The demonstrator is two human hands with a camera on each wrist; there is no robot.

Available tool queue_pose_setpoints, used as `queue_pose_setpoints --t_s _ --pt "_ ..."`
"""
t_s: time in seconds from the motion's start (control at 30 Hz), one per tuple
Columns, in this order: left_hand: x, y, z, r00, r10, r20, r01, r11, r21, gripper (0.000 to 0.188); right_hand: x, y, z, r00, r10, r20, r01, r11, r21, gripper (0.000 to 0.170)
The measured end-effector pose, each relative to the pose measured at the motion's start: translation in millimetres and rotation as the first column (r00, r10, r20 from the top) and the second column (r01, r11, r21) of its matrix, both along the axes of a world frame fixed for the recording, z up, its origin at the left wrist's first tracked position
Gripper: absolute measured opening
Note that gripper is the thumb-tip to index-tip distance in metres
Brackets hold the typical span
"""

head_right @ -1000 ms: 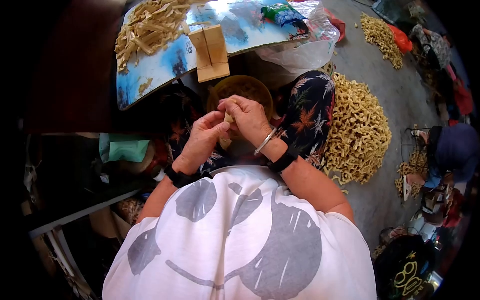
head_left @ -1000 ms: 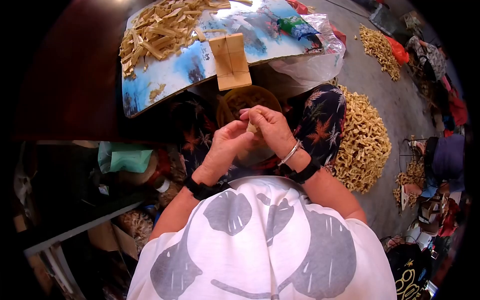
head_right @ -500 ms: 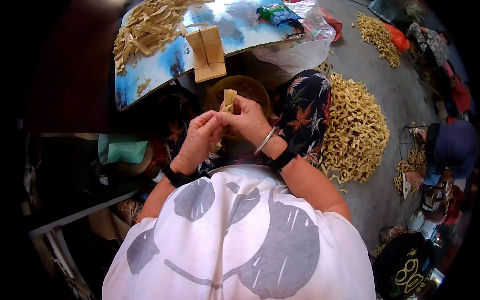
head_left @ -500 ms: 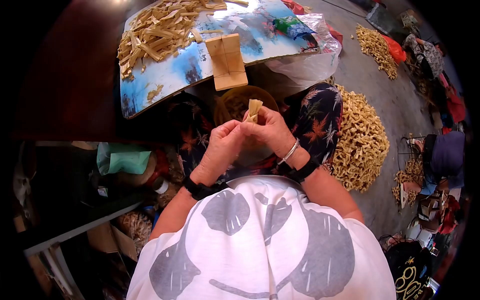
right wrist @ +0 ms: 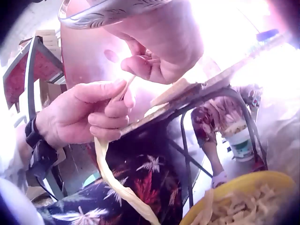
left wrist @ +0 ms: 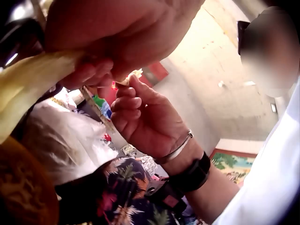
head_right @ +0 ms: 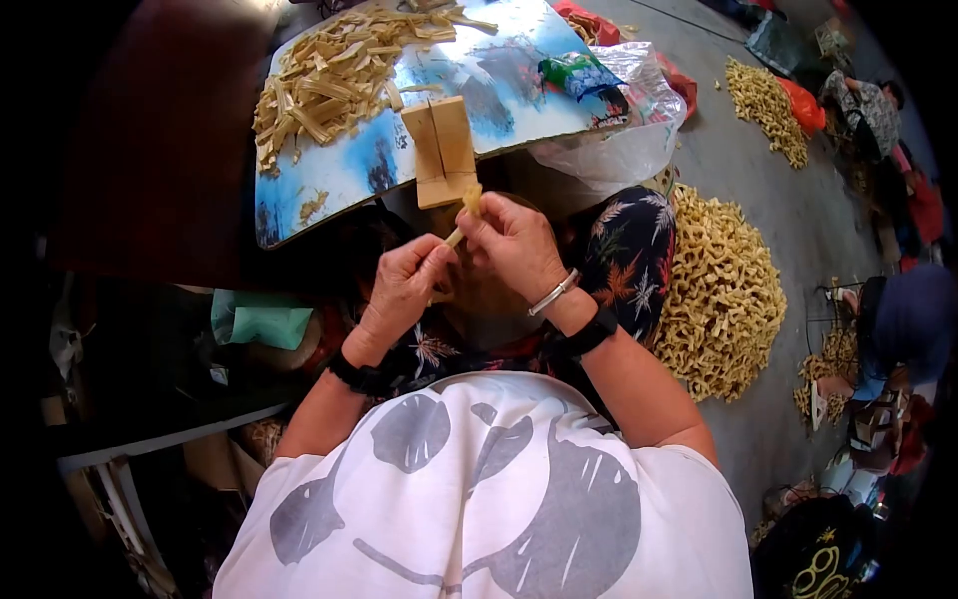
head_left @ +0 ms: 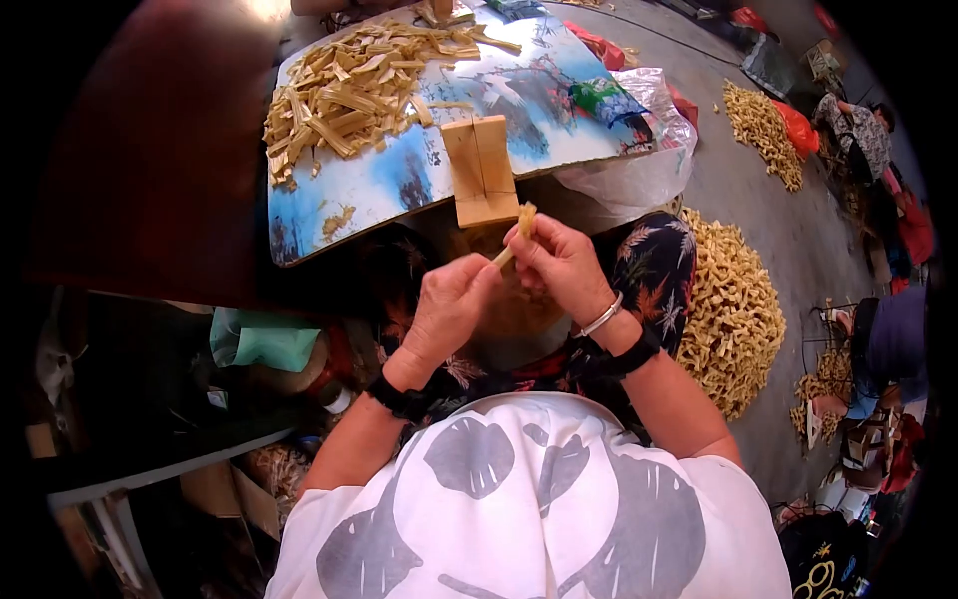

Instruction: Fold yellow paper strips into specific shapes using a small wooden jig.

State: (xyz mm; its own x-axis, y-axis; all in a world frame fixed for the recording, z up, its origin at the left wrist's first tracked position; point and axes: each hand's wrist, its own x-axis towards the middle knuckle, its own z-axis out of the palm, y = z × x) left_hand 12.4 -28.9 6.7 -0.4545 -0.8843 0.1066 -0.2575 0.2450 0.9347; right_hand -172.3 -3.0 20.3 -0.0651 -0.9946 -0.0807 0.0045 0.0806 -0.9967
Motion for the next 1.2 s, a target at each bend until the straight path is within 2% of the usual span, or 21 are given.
queue_pose_setpoints --t_s 0.03,0.07,0.1,0.27,0.37,0.47,0.63,0.73,0.8,0.83,0.93,1.0,1.03,1.1,1.13,1.2 --pt "-0.6 -11.7 7.2 0.998 0.041 0.050 -0.030 0.980 -0.199 0.011 -2.7 -11.3 4.3 0.998 -0.026 -0.051 0.022 0.997 -0.072 0.020" --pt "-1.5 -22.5 16.2 0.992 0.090 0.091 -0.047 0.919 -0.390 0.010 -3.7 -20.9 11.3 0.997 -0.079 -0.024 0.076 0.991 -0.114 0.020" --pt "-2.6 -30.8 31.4 0.983 0.125 0.135 -0.070 0.932 -0.355 0.010 -5.1 -32.3 13.9 0.991 -0.123 -0.055 0.112 0.980 -0.162 0.019" --pt "-10.9 -95.3 35.9 0.974 0.210 0.083 -0.135 0.837 -0.531 0.009 -6.7 -80.4 17.9 0.917 -0.312 -0.249 0.211 0.909 -0.360 0.015" --pt "-18.0 -122.8 23.2 0.972 0.232 0.046 -0.174 0.831 -0.528 0.009 -6.6 -103.8 6.4 0.795 -0.469 -0.385 0.232 0.821 -0.521 0.013" --pt "-22.5 -133.8 3.7 0.952 0.291 0.097 -0.210 0.849 -0.485 0.012 -11.9 -120.0 -23.3 0.576 -0.520 -0.630 0.057 0.795 -0.604 0.012" --pt "-23.4 -134.6 3.8 0.926 0.340 0.166 -0.248 0.877 -0.413 0.016 -24.2 -124.2 -20.3 0.621 -0.375 -0.689 0.024 0.887 -0.462 0.014" --pt "-27.6 -127.9 7.6 0.904 0.376 0.204 -0.260 0.861 -0.438 0.016 -35.0 -119.5 -13.8 0.796 -0.204 -0.569 0.005 0.943 -0.332 0.013" --pt "-25.6 -126.2 3.7 0.894 0.384 0.229 -0.246 0.850 -0.466 0.016 -39.3 -102.0 -3.3 0.921 -0.079 -0.382 0.022 0.988 -0.150 0.014" --pt "-24.5 -123.1 5.0 0.913 0.347 0.215 -0.244 0.886 -0.395 0.015 -39.7 -91.0 0.6 0.962 -0.029 -0.270 0.014 0.998 -0.057 0.015" --pt "-17.2 -104.3 10.3 0.951 0.280 0.133 -0.256 0.952 -0.170 0.015 -48.0 -57.7 -4.6 0.994 -0.005 -0.106 0.001 0.999 -0.040 0.018" --pt "-9.5 -86.6 14.9 0.957 0.289 0.038 -0.288 0.957 -0.013 0.016 -55.5 -37.4 -14.0 0.993 0.013 -0.116 -0.010 1.000 0.026 0.018" --pt "-4.1 -76.4 18.3 0.966 0.228 -0.121 -0.190 0.945 0.264 0.018 -57.4 -25.8 -16.6 0.990 0.036 -0.137 -0.025 0.997 0.077 0.018" --pt "-6.6 -53.3 15.2 0.951 0.189 -0.246 -0.100 0.938 0.333 0.018 -52.3 -7.7 -19.2 0.985 0.051 -0.167 -0.016 0.978 0.207 0.022" --pt "-11.3 -42.1 13.3 0.935 0.172 -0.309 -0.051 0.931 0.363 0.018 -47.5 -2.1 -20.4 0.936 0.010 -0.351 0.027 0.995 0.099 0.026" --pt "-19.4 -22.4 8.2 0.930 0.151 -0.336 -0.014 0.926 0.377 0.017 -31.5 5.3 -22.1 0.742 -0.126 -0.658 0.052 0.990 -0.132 0.035"
